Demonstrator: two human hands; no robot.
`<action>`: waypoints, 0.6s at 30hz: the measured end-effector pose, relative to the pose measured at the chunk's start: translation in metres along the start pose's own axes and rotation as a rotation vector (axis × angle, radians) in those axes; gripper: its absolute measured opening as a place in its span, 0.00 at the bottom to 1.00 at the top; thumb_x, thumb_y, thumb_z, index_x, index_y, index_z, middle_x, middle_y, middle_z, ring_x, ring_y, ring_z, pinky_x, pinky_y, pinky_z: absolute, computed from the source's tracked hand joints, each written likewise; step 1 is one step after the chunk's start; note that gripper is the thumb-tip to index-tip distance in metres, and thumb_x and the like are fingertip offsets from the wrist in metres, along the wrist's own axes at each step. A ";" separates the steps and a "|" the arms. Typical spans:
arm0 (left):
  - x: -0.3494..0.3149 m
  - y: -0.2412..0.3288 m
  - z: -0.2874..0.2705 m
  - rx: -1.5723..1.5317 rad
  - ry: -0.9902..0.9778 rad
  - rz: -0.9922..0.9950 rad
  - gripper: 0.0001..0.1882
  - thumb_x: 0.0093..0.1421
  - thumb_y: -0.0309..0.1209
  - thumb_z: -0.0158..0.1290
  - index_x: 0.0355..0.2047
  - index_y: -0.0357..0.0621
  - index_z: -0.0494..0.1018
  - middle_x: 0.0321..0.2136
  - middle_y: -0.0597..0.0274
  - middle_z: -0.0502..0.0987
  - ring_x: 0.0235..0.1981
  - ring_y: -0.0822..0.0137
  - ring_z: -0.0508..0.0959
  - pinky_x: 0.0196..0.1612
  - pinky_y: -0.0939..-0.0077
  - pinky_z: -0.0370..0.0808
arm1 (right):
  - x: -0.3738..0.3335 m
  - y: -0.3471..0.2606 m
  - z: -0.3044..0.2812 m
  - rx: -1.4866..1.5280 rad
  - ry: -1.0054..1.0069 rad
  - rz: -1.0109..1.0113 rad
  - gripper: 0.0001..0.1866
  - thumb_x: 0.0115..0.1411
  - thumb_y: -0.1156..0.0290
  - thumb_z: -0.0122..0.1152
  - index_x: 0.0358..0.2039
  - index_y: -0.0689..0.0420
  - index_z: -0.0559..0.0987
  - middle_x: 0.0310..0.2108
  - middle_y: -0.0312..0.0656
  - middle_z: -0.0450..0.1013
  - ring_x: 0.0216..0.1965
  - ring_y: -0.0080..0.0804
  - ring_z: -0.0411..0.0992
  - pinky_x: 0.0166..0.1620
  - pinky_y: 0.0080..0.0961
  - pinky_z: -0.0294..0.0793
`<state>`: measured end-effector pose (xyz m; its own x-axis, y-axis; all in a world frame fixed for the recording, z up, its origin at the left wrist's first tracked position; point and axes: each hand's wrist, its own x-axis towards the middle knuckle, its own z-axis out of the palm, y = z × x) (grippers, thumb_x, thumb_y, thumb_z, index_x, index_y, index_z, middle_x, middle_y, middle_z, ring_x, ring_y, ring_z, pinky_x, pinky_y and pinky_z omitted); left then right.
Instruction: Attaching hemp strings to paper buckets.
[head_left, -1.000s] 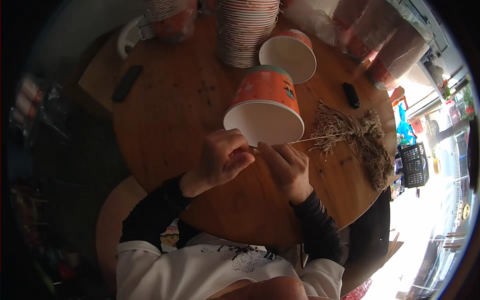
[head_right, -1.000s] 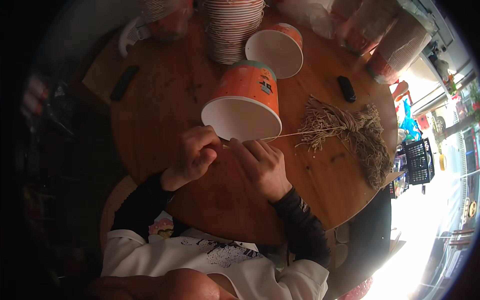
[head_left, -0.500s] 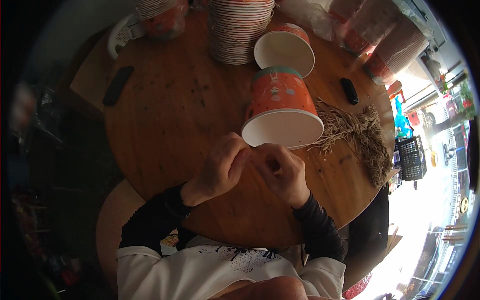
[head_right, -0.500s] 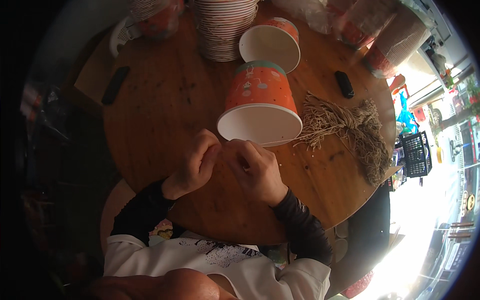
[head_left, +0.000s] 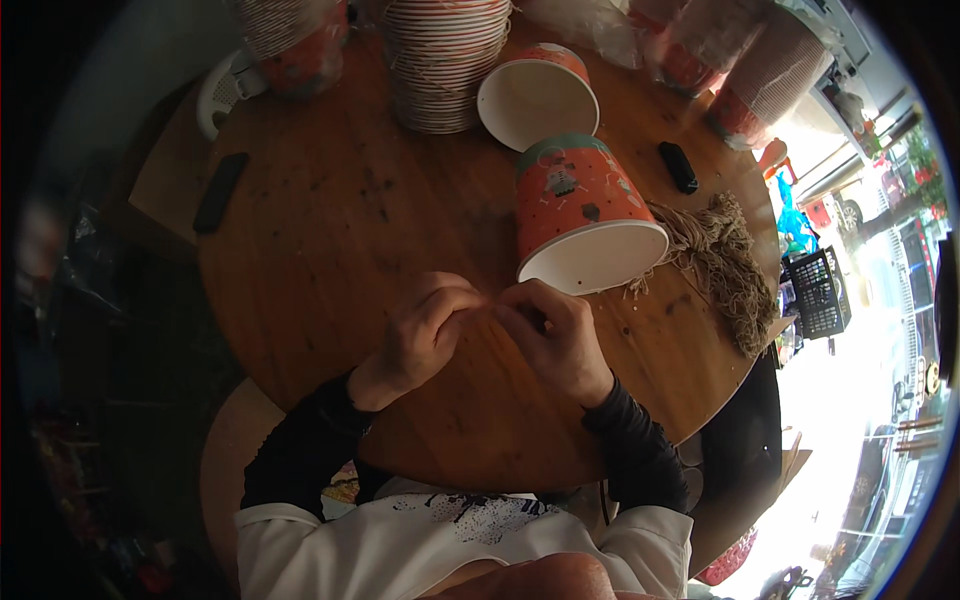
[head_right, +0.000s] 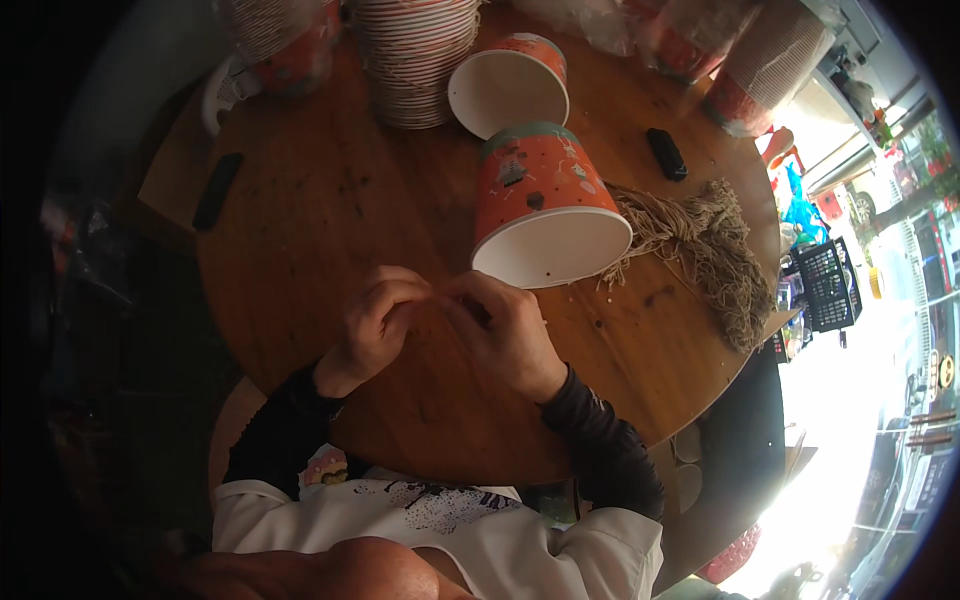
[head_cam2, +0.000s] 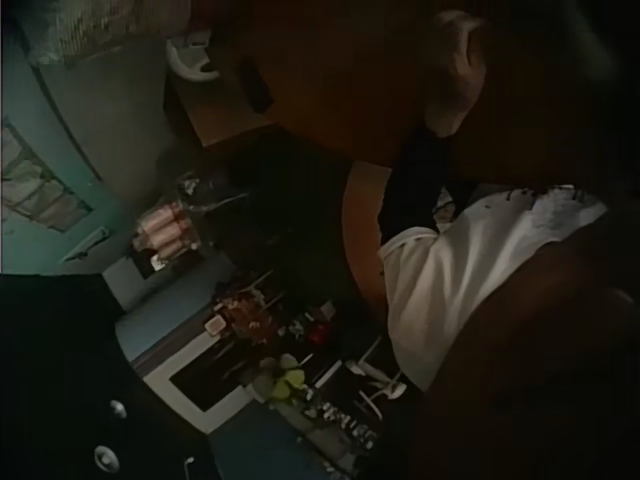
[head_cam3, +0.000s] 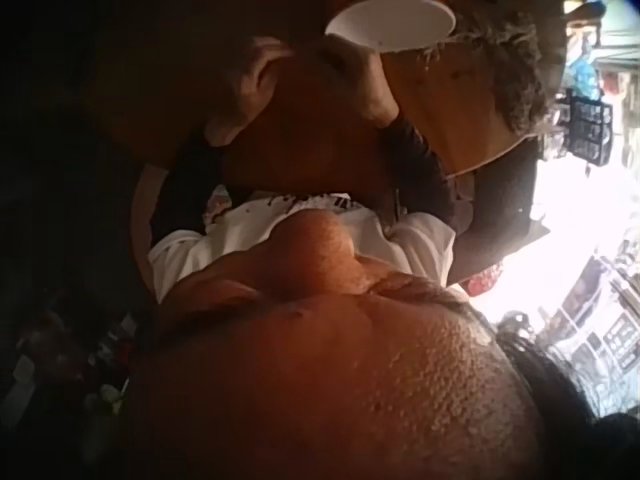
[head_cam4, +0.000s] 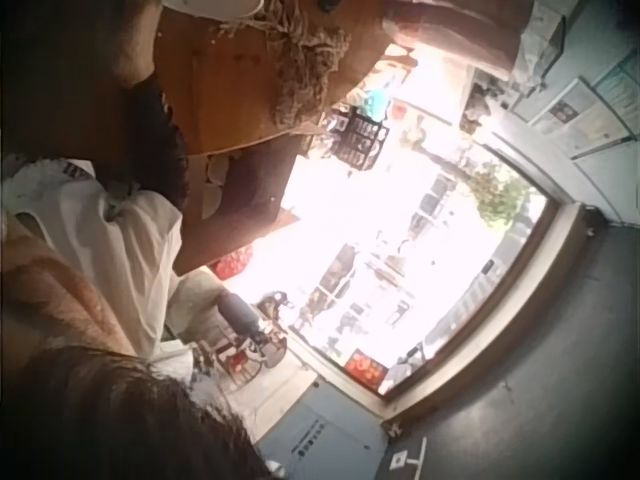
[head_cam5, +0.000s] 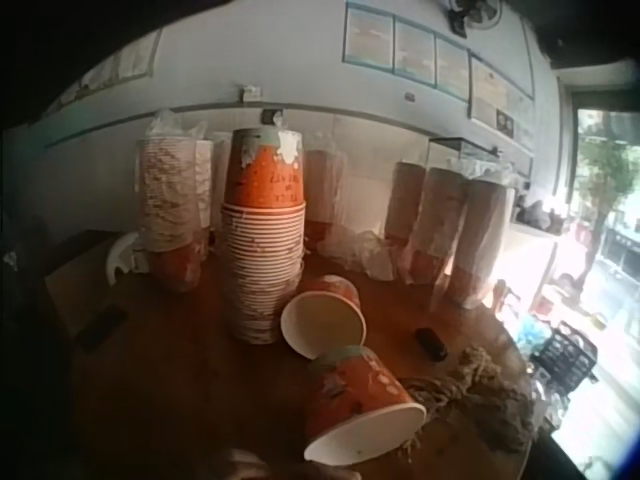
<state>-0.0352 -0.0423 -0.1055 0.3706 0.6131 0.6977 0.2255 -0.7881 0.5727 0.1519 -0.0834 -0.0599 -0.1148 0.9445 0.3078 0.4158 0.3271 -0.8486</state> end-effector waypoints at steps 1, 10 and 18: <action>0.000 -0.002 0.002 0.049 0.010 0.042 0.11 0.51 0.13 0.55 0.34 0.38 0.74 0.34 0.58 0.74 0.36 0.59 0.76 0.38 0.69 0.75 | -0.001 0.001 -0.002 0.031 -0.021 0.031 0.06 0.58 0.75 0.62 0.36 0.61 0.78 0.25 0.45 0.74 0.23 0.33 0.73 0.29 0.26 0.72; 0.021 0.002 0.019 0.153 -0.058 0.206 0.11 0.50 0.16 0.57 0.34 0.40 0.75 0.35 0.58 0.74 0.37 0.59 0.76 0.38 0.69 0.74 | -0.009 0.002 -0.024 0.046 0.020 0.097 0.05 0.59 0.74 0.62 0.33 0.62 0.78 0.21 0.40 0.73 0.22 0.24 0.69 0.27 0.21 0.69; 0.045 0.010 0.053 0.083 0.048 0.165 0.13 0.51 0.20 0.61 0.38 0.41 0.73 0.36 0.57 0.74 0.37 0.58 0.76 0.38 0.68 0.74 | -0.011 0.012 -0.074 0.195 0.274 -0.010 0.01 0.60 0.78 0.59 0.32 0.61 0.77 0.21 0.29 0.70 0.22 0.11 0.65 0.25 0.11 0.63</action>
<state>0.0314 -0.0258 -0.0909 0.3654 0.4758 0.8001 0.2396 -0.8786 0.4131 0.2248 -0.0918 -0.0420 0.1396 0.9068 0.3978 0.2322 0.3606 -0.9034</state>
